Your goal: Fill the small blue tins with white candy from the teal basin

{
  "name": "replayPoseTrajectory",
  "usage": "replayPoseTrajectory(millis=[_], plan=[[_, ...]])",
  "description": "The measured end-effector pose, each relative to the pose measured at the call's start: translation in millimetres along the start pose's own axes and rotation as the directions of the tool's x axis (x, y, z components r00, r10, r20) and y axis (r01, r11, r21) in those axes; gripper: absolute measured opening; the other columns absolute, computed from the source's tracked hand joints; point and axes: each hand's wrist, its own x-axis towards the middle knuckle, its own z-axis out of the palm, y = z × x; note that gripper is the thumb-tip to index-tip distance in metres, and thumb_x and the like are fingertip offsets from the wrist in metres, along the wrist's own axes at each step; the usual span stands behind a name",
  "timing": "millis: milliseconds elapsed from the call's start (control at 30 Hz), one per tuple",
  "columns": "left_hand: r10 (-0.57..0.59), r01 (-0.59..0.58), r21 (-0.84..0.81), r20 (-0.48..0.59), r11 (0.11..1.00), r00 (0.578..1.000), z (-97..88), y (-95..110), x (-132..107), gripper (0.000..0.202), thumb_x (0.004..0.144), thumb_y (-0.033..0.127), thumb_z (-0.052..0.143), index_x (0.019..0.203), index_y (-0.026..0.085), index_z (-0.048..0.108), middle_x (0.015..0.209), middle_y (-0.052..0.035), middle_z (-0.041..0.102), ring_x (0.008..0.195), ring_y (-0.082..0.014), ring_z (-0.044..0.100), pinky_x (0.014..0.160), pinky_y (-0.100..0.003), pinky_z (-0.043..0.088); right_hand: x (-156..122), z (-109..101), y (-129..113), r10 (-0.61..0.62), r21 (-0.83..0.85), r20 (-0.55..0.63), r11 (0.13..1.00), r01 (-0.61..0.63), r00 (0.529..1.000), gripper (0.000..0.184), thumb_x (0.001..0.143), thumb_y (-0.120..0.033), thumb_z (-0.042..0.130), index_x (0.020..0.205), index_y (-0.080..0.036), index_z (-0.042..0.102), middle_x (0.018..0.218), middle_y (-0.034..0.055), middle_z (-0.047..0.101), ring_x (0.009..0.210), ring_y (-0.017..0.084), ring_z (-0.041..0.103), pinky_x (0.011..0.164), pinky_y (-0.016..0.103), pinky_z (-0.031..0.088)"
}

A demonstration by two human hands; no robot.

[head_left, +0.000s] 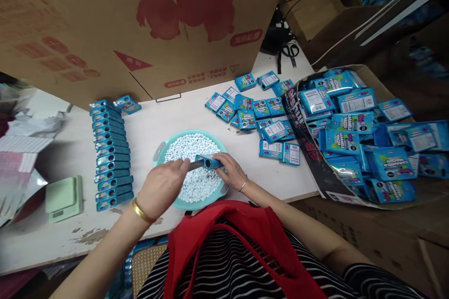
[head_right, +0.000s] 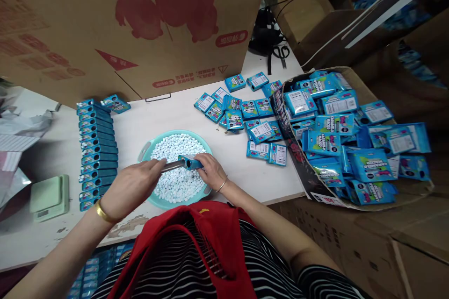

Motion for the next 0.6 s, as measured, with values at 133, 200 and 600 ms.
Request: replayPoseTrajectory(millis=[133,200,600], plan=[[-0.150,0.152,-0.125,0.025,0.981,0.988,54.4,-49,-3,0.024,0.090,0.026,0.040,0.106,0.020,0.056,0.100,-0.0086,0.062,0.084,-0.0223,0.062,0.070,-0.033,0.049,-2,-7,5,0.052,0.035,-0.048,0.998,-0.050,0.998,0.038,0.082,-0.011,0.050,0.118,-0.023,0.050,0.114,0.0101,0.060,0.113,0.025,0.055,0.099,0.048,0.046],[-0.225,0.244,-0.206,0.110,0.948,0.968,95.0,-65,2,0.018,0.087,0.022,0.043,0.095,0.017,0.058,0.095,-0.0098,0.062,0.082,-0.0237,0.062,0.070,-0.035,0.049,-3,-14,7,0.103,0.058,-0.077,0.993,-0.099,0.992,0.035,0.083,-0.014,0.052,0.117,-0.024,0.051,0.114,0.0094,0.060,0.112,0.024,0.056,0.099,0.047,0.046],[-0.157,0.129,-0.606,0.006,0.785,0.988,193.7,-23,54,0.025,0.083,0.021,0.047,0.107,0.017,0.055,0.103,-0.0076,0.064,0.093,-0.0182,0.061,0.086,-0.032,0.049,-2,-40,4,0.351,0.168,-0.212,0.932,-0.320,0.912,0.029,0.081,-0.031,0.062,0.107,-0.022,0.052,0.098,0.0048,0.062,0.090,0.020,0.059,0.081,0.034,0.049]])
